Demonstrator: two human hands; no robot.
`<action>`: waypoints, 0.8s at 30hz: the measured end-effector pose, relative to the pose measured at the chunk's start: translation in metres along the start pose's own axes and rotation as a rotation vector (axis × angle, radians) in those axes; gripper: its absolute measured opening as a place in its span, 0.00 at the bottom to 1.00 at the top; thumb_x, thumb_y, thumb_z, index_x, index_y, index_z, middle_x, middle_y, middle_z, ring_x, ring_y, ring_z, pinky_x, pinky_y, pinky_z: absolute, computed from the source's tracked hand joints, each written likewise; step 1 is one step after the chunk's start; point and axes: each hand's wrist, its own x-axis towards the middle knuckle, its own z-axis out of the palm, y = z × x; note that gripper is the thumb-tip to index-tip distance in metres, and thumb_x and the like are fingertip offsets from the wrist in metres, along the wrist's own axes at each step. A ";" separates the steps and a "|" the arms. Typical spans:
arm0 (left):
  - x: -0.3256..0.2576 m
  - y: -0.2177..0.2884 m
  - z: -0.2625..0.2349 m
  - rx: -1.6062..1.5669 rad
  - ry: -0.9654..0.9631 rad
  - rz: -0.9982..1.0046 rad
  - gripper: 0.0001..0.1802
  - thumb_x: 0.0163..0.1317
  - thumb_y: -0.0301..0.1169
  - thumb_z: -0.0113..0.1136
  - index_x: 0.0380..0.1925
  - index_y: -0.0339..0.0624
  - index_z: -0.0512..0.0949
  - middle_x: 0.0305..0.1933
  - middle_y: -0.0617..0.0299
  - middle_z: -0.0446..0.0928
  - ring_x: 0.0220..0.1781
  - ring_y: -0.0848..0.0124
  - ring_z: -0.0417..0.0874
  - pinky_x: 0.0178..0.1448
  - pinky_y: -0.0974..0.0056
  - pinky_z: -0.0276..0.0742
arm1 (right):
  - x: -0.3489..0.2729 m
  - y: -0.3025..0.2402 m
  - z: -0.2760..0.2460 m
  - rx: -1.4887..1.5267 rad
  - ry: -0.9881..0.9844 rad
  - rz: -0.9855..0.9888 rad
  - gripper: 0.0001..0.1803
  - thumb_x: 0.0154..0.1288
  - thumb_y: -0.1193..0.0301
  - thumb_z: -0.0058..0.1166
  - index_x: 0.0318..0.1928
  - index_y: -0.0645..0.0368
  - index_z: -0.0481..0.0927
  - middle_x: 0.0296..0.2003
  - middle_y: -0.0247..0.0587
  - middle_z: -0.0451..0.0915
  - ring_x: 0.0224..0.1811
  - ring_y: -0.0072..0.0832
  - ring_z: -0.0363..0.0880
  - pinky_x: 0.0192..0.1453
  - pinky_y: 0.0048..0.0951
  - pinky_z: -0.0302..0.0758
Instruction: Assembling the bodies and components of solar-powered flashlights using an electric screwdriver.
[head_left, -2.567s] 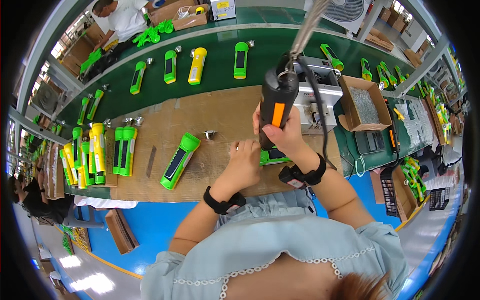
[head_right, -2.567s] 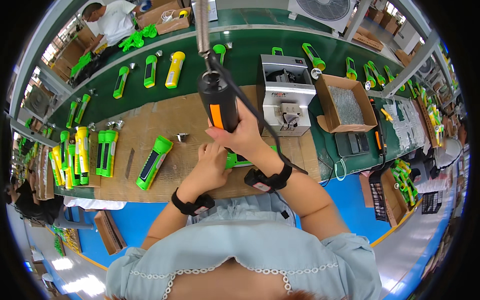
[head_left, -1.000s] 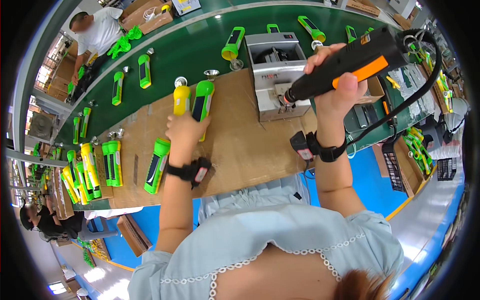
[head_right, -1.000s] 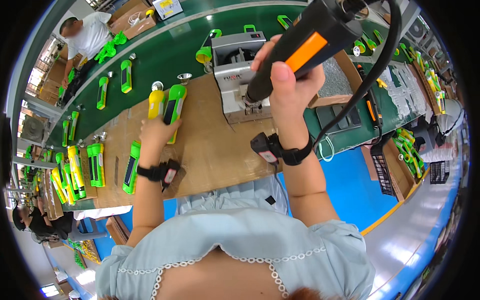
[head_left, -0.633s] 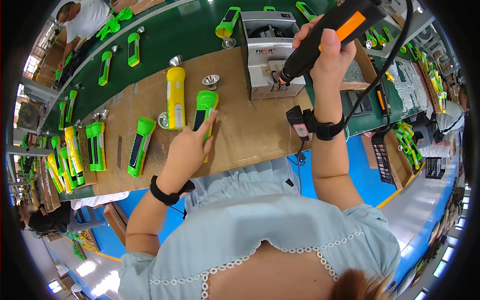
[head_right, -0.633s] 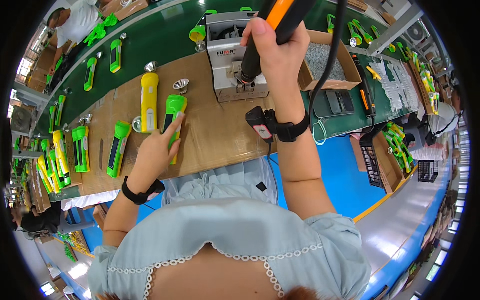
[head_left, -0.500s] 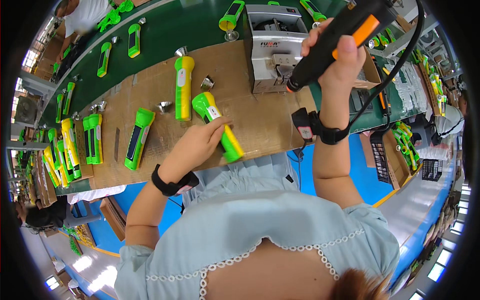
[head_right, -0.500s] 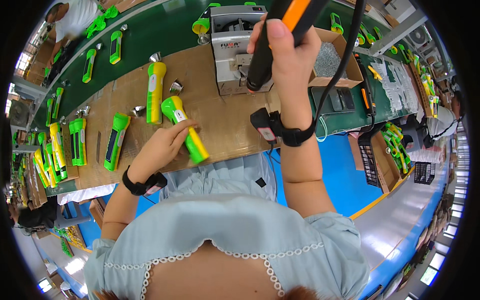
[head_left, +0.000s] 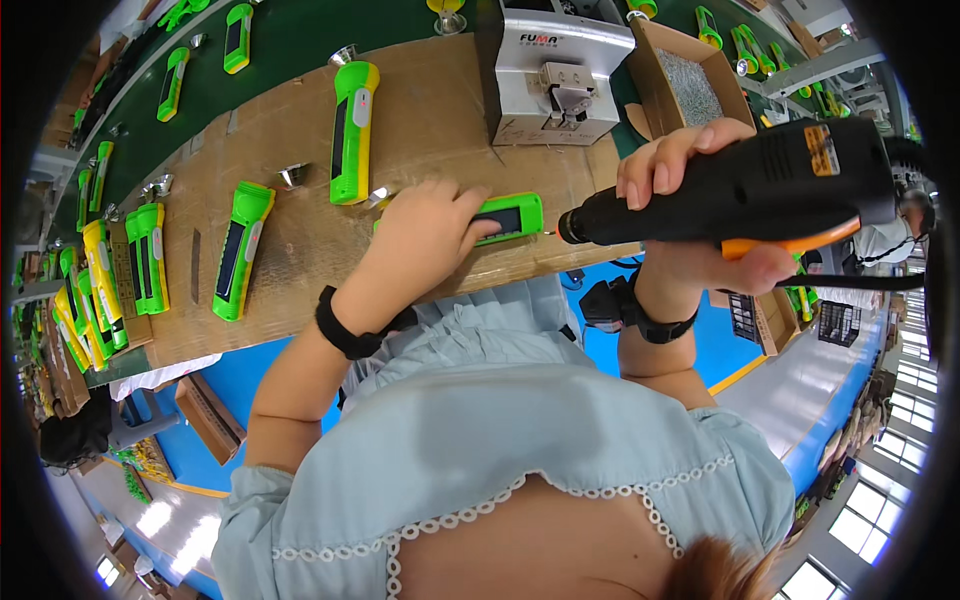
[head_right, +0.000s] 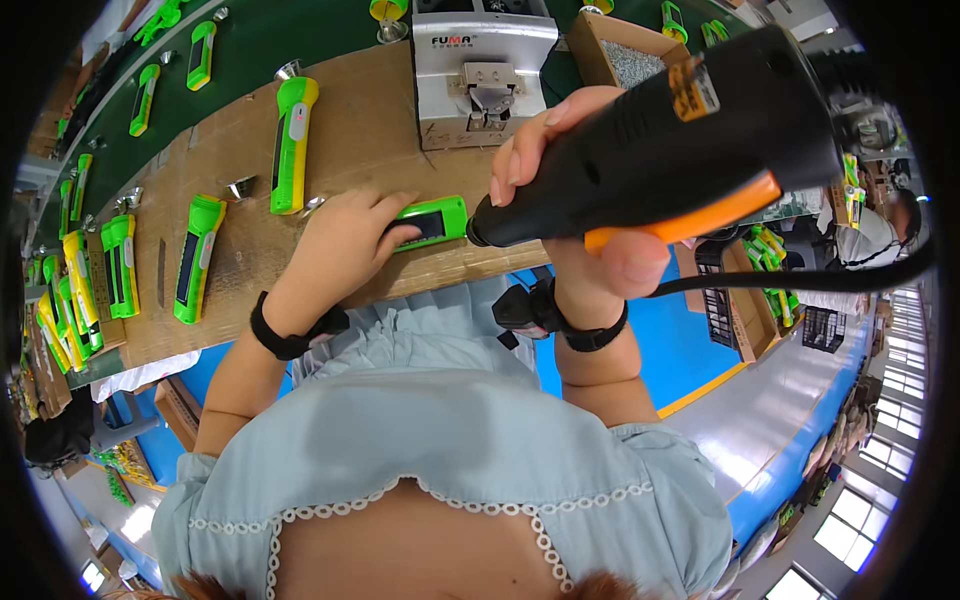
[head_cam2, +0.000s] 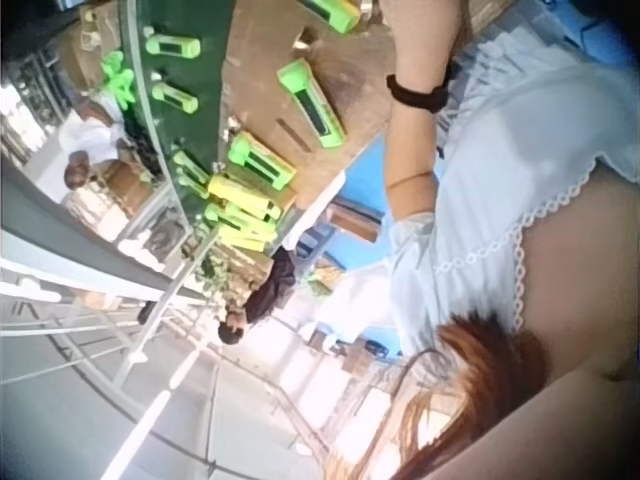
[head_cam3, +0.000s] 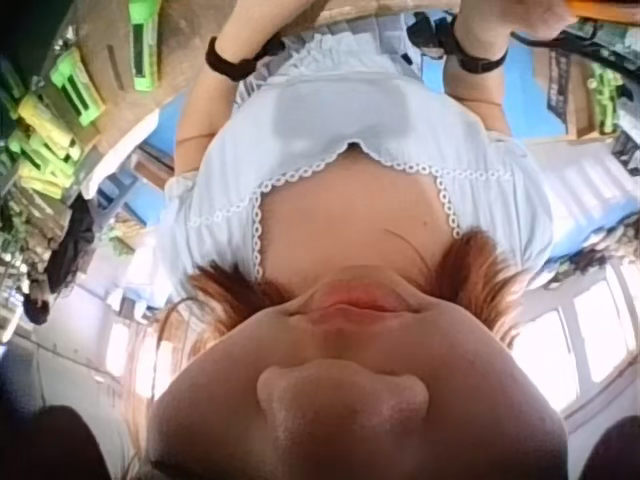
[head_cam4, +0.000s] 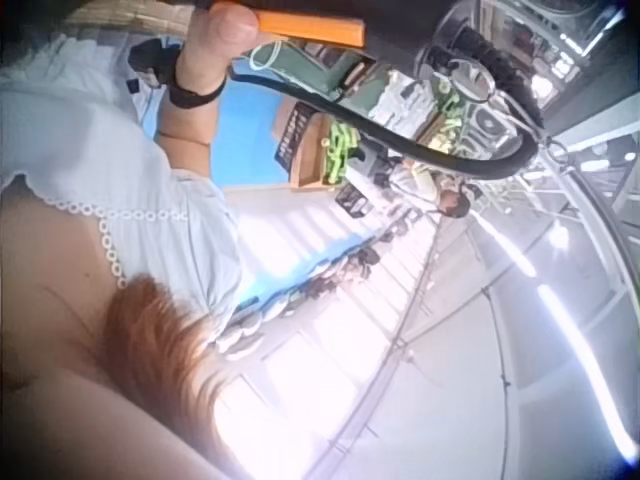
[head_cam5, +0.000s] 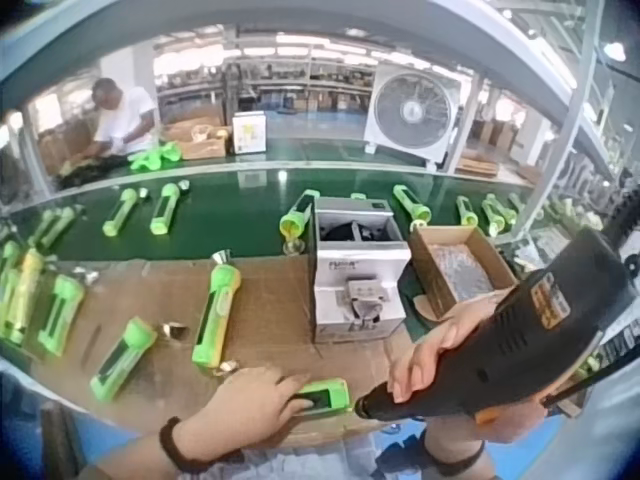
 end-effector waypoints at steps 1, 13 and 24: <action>0.003 -0.001 0.001 0.030 -0.060 -0.047 0.14 0.53 0.37 0.61 0.38 0.44 0.78 0.36 0.55 0.72 0.38 0.58 0.74 0.41 0.57 0.71 | -0.001 0.003 -0.004 0.033 -0.059 -0.040 0.54 0.37 0.22 0.46 0.45 0.63 0.63 0.27 0.42 0.70 0.22 0.31 0.71 0.28 0.31 0.71; 0.006 -0.004 0.006 0.170 0.026 -0.040 0.10 0.58 0.37 0.56 0.35 0.45 0.79 0.30 0.58 0.71 0.36 0.60 0.75 0.39 0.58 0.72 | -0.007 0.018 -0.001 -0.316 0.089 0.079 0.50 0.43 0.25 0.46 0.45 0.62 0.63 0.28 0.44 0.70 0.25 0.34 0.72 0.31 0.33 0.71; 0.006 0.000 0.009 0.126 0.061 -0.041 0.10 0.56 0.37 0.58 0.35 0.46 0.79 0.29 0.60 0.71 0.35 0.62 0.75 0.37 0.61 0.73 | -0.013 0.034 0.003 -0.247 0.131 0.149 0.46 0.42 0.34 0.60 0.42 0.63 0.64 0.25 0.44 0.70 0.23 0.33 0.72 0.28 0.29 0.72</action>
